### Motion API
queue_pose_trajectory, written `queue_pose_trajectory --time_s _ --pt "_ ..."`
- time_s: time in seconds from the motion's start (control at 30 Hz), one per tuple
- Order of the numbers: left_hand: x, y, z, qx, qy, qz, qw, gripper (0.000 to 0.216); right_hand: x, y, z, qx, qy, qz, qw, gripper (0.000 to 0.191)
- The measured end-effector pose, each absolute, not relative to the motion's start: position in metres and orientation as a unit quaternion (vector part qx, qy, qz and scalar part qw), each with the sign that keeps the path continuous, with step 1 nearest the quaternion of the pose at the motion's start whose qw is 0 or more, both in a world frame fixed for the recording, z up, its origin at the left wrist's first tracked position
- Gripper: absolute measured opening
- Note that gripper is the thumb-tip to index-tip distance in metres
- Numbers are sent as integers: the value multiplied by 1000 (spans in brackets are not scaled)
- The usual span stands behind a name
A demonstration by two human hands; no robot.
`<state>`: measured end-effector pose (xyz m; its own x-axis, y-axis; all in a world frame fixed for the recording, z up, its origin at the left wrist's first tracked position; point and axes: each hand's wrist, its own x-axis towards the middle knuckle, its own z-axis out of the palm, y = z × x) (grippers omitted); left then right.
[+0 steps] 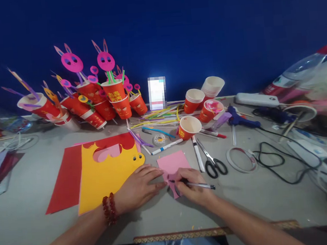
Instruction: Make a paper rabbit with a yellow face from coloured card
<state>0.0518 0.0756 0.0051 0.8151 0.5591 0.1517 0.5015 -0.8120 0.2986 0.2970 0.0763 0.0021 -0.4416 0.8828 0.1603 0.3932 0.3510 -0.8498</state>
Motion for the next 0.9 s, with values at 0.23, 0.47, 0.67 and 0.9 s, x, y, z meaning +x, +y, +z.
queue_pose_trajectory --time_s 0.23,0.47,0.67,0.9 --pt "51 75 4 945 284 109 120 37 297 75 -1 -418 -760 372 330 13" --pt "51 74 6 944 286 108 121 37 297 76 0 -413 -762 375 329 13" --pt "52 74 6 945 284 113 116 37 297 76 2 -416 -768 363 324 13" --pt "52 74 6 946 285 109 111 36 295 76 4 -419 -768 360 325 13"
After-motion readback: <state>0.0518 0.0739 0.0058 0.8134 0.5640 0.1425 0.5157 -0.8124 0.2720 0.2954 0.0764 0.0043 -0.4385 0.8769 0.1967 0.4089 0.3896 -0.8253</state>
